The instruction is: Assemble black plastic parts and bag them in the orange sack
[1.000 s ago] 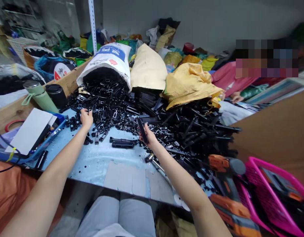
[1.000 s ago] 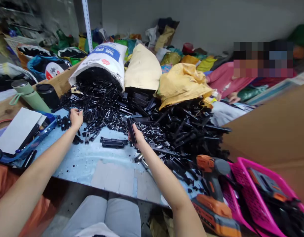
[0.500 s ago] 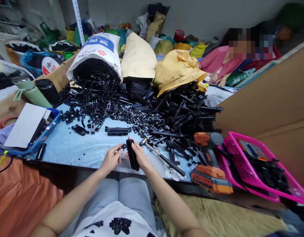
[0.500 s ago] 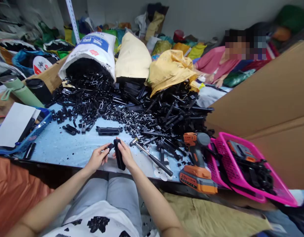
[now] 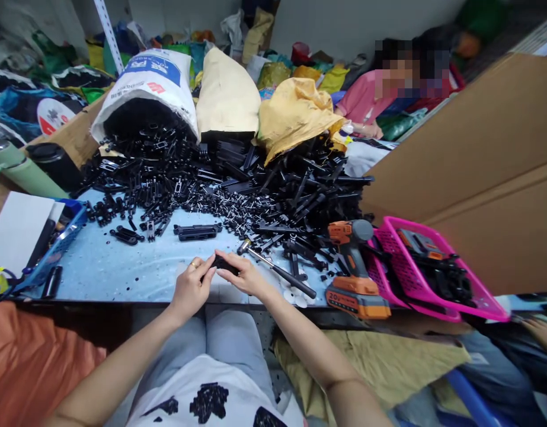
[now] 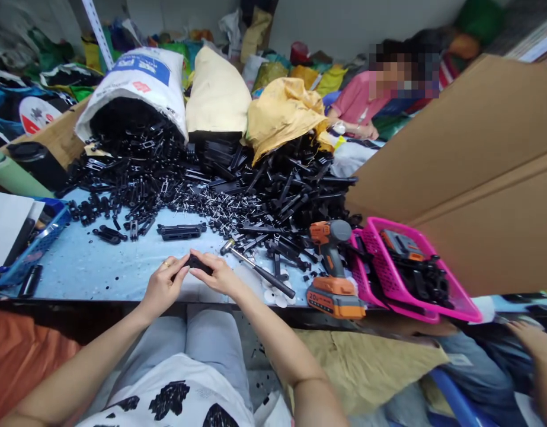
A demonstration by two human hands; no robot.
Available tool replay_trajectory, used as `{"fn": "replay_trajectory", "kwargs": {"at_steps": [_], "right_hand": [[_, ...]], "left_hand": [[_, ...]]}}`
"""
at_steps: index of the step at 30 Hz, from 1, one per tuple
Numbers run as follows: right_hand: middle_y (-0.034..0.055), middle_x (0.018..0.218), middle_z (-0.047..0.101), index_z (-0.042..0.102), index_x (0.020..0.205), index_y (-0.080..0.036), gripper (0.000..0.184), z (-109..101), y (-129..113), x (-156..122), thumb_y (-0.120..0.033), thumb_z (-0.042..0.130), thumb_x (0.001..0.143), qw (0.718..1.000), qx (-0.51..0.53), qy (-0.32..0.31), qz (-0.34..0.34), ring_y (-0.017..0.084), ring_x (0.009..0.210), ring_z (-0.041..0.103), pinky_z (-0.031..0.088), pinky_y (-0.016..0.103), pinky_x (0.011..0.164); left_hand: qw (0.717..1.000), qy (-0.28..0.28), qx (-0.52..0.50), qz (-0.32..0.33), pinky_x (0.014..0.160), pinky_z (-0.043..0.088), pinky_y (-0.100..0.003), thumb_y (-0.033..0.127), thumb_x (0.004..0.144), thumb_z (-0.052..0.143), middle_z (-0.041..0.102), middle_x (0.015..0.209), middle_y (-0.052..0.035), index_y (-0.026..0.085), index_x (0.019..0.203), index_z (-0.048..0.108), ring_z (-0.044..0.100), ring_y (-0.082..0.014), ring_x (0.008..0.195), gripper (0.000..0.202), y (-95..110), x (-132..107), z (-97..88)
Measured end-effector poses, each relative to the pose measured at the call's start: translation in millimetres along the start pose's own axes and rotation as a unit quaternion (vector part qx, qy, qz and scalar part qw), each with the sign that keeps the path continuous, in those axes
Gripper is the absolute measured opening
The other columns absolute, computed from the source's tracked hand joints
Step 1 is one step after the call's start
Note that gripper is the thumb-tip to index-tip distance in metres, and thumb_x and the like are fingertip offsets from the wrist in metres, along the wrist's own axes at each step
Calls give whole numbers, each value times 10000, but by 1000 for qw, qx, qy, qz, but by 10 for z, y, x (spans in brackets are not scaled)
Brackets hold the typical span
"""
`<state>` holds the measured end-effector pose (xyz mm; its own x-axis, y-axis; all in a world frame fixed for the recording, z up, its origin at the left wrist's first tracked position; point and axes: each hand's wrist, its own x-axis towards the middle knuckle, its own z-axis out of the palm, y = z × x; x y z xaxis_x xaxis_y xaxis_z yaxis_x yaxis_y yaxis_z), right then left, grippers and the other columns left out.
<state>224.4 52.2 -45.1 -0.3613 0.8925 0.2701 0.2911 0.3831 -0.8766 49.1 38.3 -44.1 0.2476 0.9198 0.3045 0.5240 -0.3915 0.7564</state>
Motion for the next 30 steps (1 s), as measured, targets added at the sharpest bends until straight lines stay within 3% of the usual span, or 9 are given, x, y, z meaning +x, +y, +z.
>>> {"fn": "replay_trajectory", "kwargs": {"at_steps": [5,8,11,13,17,19,25,28,30], "right_hand": [[47,964,562,422,1371,-301,475,277,22,-79,-401,468,908,990,81,110,41,71,531,506,504,257,545],[43,992,556,427,1365,-316,490,411,119,-121,-418,494,890,984,105,123,70,60,514,494,498,247,511],[34,935,583,466,1340,-282,498,380,233,-86,-448,508,873,980,151,84,103,63,513,502,492,239,498],[24,862,591,479,1332,-251,539,285,290,-38,-477,538,845,975,182,75,107,75,525,516,487,234,491],[-14,650,552,428,1370,-199,638,68,313,19,-536,515,836,969,212,94,85,107,509,524,476,247,473],[-22,626,540,437,1364,-193,623,-5,288,7,-530,503,844,977,185,85,70,106,494,520,477,254,486],[5,834,578,487,1312,-237,526,-66,156,-72,-459,540,838,995,82,52,34,75,529,526,484,246,559],[0,799,568,424,1344,-229,569,-67,38,-73,-509,488,854,991,109,45,67,101,582,539,476,254,585],[-7,743,552,498,1244,-210,544,-75,-63,-78,-568,480,835,989,112,57,76,114,593,526,459,255,583]], "left_hand": [[991,124,-51,1,793,472,-304,291,942,373,596,942,-84,204,1211,579,574,-174,873,350,104,36,133],[995,67,-72,-4,838,463,-338,323,936,378,609,960,-85,206,1172,599,570,-188,914,343,44,56,148],[983,48,-151,-98,819,466,-345,406,911,415,603,1042,-97,192,1171,585,569,-200,941,377,-21,66,154],[941,14,-278,-192,697,480,-305,494,865,470,615,968,-94,158,1129,587,588,-180,819,443,-23,66,136],[789,-153,-508,-311,555,420,-229,536,748,631,581,665,-20,113,886,605,529,-98,554,446,43,53,1],[757,-183,-532,-333,481,343,-198,514,709,684,535,563,19,111,818,592,443,-54,443,428,68,47,-80],[767,-249,-486,-337,416,215,-192,539,684,689,475,459,49,88,816,613,336,-29,366,476,49,68,-172],[783,-240,-470,-330,408,215,-184,530,697,677,459,437,61,108,776,596,318,-25,358,437,69,86,-197],[807,-243,-443,-306,393,201,-181,522,721,658,476,442,51,121,710,567,320,-23,353,410,108,64,-232]]}}
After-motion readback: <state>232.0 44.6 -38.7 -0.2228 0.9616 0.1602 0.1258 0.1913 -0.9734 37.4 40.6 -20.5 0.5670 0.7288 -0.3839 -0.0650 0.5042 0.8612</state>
